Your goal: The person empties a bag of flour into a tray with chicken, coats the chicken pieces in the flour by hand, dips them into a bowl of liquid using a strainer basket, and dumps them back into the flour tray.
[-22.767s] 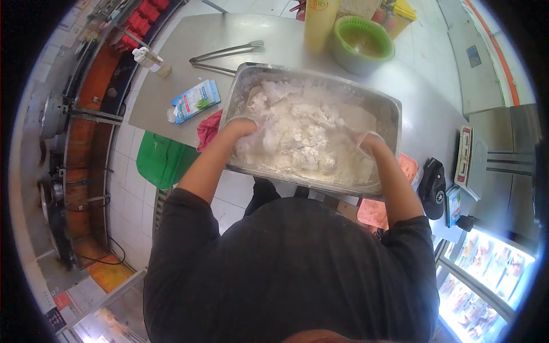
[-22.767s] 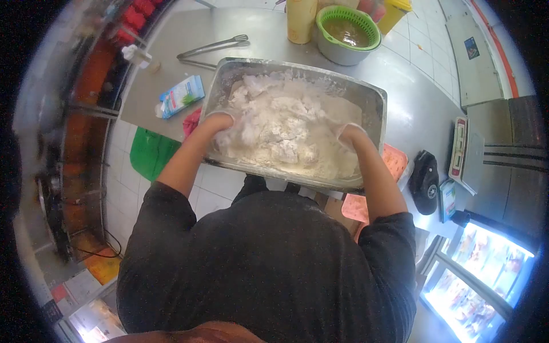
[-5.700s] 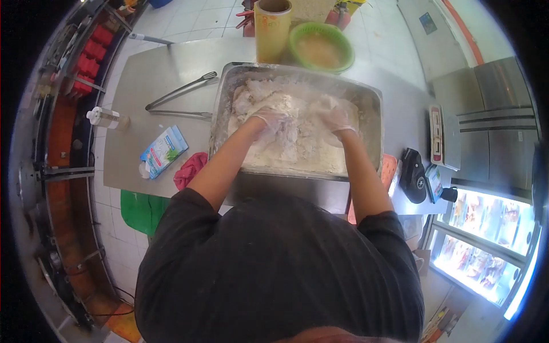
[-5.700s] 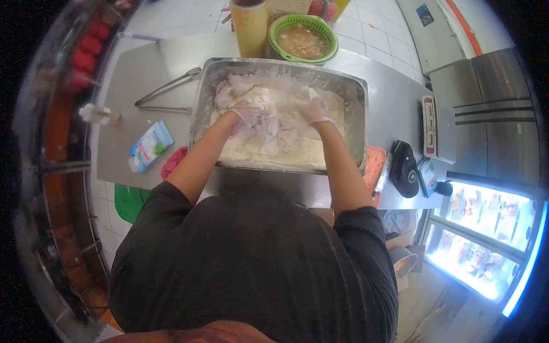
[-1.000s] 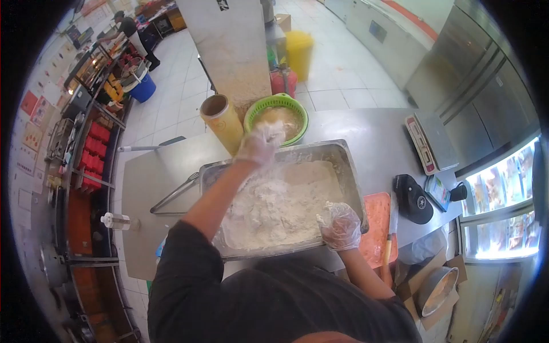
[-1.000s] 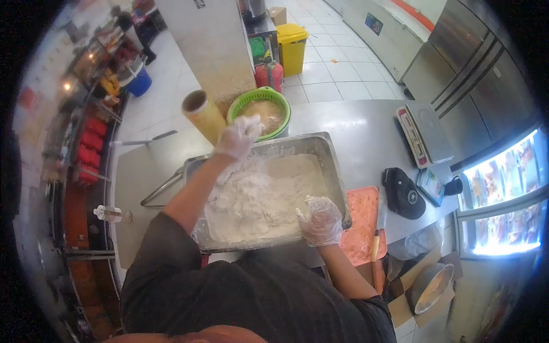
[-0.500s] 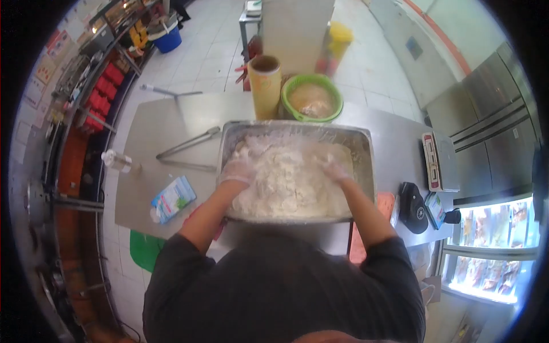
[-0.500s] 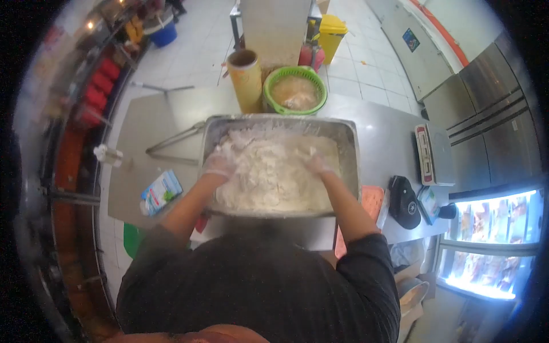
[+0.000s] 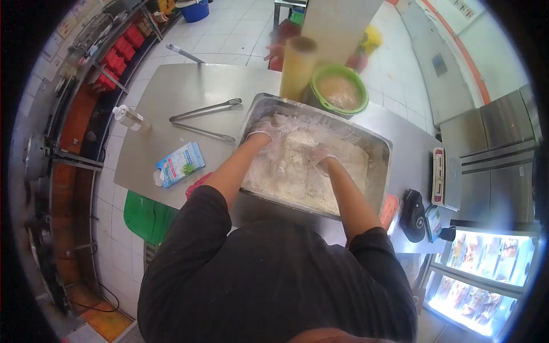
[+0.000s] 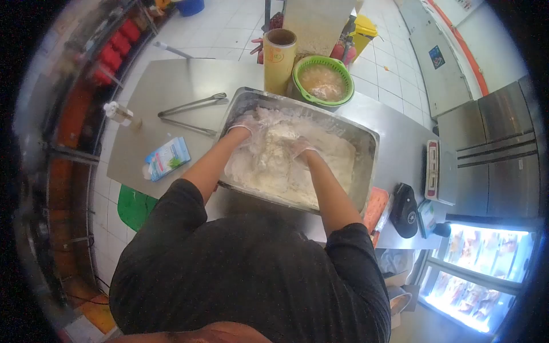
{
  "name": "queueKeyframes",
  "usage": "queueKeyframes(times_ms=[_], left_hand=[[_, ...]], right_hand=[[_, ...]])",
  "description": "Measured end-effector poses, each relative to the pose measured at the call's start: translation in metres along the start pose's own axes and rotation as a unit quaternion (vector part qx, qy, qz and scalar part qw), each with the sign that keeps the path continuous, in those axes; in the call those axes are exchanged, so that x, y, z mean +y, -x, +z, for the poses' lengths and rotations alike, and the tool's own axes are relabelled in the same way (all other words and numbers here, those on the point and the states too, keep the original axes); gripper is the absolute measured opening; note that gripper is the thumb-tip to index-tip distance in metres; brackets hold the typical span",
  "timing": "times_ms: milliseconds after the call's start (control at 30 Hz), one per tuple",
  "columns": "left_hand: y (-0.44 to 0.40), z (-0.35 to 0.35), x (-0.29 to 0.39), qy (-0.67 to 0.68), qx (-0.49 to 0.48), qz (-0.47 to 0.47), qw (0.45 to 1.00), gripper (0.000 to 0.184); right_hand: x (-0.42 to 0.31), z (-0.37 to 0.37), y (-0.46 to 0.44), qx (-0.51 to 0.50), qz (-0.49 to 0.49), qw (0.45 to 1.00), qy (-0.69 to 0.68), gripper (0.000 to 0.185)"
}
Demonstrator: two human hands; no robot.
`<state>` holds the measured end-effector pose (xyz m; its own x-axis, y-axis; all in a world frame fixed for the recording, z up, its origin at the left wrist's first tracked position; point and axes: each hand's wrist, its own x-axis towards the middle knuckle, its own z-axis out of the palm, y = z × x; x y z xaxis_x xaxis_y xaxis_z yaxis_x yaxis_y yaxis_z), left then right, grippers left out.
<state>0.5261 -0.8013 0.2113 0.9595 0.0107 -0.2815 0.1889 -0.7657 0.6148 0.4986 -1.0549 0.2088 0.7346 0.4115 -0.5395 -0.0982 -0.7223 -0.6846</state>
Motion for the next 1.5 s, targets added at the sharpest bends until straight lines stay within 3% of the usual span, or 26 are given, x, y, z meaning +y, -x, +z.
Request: queueKeyframes(times_ms=[33,67,100,233,300,333,400,433,500,533,600,700,833,867,900,933,967,1033,1067,1133,1200,1267,1367,1433,1500], left_hand=[[0.001,-0.001,-0.003,0.000,-0.001,-0.001,1.000,0.054],[0.002,-0.001,-0.004,-0.157,-0.075,0.073,0.982,0.051],[0.004,-0.001,-0.003,-0.308,-0.146,0.146,0.929,0.049],[0.036,-0.013,0.023,-0.182,-0.063,0.059,0.979,0.050],[0.043,-0.017,0.036,-0.165,0.036,0.182,0.969,0.054],[0.037,-0.006,0.030,-0.165,0.035,0.186,0.968,0.054],[0.016,0.020,0.014,-0.247,0.120,0.262,0.925,0.048],[0.009,0.023,0.016,-0.247,0.126,0.268,0.923,0.048],[0.000,0.022,0.027,-0.281,-0.019,0.141,0.949,0.052],[0.000,0.017,0.033,-0.280,-0.011,0.145,0.949,0.052],[0.008,0.009,0.045,-0.191,-0.017,0.113,0.975,0.047],[0.014,-0.017,0.065,-0.145,-0.021,0.083,0.986,0.042],[0.014,-0.020,0.057,-0.084,-0.040,0.024,0.995,0.038],[0.008,-0.013,0.037,0.044,-0.047,0.161,0.985,0.036],[0.013,-0.010,0.039,0.379,-0.167,0.078,0.907,0.034],[0.018,-0.007,0.041,0.656,-0.223,-0.061,0.718,0.033],[0.021,-0.006,0.043,0.655,-0.222,-0.067,0.719,0.033],[0.028,-0.002,0.042,0.568,-0.188,-0.199,0.776,0.029],[0.034,0.000,0.039,0.567,-0.189,-0.206,0.775,0.029],[0.047,0.005,0.038,0.650,-0.226,-0.156,0.709,0.019],[0.045,0.016,0.035,0.652,-0.207,-0.167,0.710,0.017],[0.039,0.027,0.026,0.653,-0.190,-0.179,0.711,0.016],[0.035,0.040,0.015,0.707,-0.334,-0.052,0.621,0.013],[0.035,0.039,0.025,0.684,-0.203,-0.085,0.696,0.014],[0.021,0.053,0.002,0.654,-0.187,-0.070,0.729,0.019]], right_hand=[[-0.010,-0.004,0.010,-0.003,-0.024,0.996,0.082,0.062],[-0.027,-0.008,0.025,0.033,0.007,0.990,0.138,0.066],[-0.038,-0.015,0.038,0.052,0.022,0.984,0.166,0.068],[-0.056,-0.033,0.074,0.051,0.140,0.975,0.164,0.078],[-0.051,-0.029,0.083,0.135,0.089,0.977,0.141,0.077],[-0.047,-0.030,0.084,0.137,0.091,0.976,0.139,0.077],[-0.044,-0.034,0.079,0.104,0.062,0.987,0.108,0.076],[-0.034,-0.033,0.074,0.111,0.060,0.986,0.109,0.076],[-0.027,-0.028,0.072,0.216,0.030,0.968,0.123,0.070],[-0.030,-0.035,0.073,0.223,0.026,0.966,0.127,0.070],[-0.035,-0.045,0.077,0.162,0.066,0.944,0.281,0.060],[-0.027,-0.035,0.073,0.158,-0.006,0.931,0.330,0.047],[0.053,-0.001,0.021,0.091,-0.012,0.916,0.390,0.043],[0.056,0.001,0.019,0.111,0.016,0.924,0.365,0.044],[0.059,0.002,0.017,0.131,0.043,0.930,0.339,0.045],[0.054,0.001,0.021,0.127,0.041,0.933,0.335,0.045],[0.049,-0.001,0.027,0.109,0.043,0.941,0.317,0.044],[0.038,-0.008,0.041,0.084,0.047,0.950,0.296,0.044],[0.033,-0.012,0.046,0.102,0.055,0.956,0.270,0.043],[0.019,-0.020,0.062,0.116,0.066,0.961,0.242,0.042],[0.000,-0.028,0.083,0.187,0.095,0.969,0.132,0.040],[-0.015,-0.030,0.098,0.209,0.089,0.962,0.150,0.042],[0.029,-0.029,0.081,0.250,0.071,0.949,0.180,0.047],[0.042,-0.036,0.077,0.271,0.062,0.943,0.186,0.049],[0.047,-0.050,0.076,0.268,0.157,0.931,0.195,0.051]])
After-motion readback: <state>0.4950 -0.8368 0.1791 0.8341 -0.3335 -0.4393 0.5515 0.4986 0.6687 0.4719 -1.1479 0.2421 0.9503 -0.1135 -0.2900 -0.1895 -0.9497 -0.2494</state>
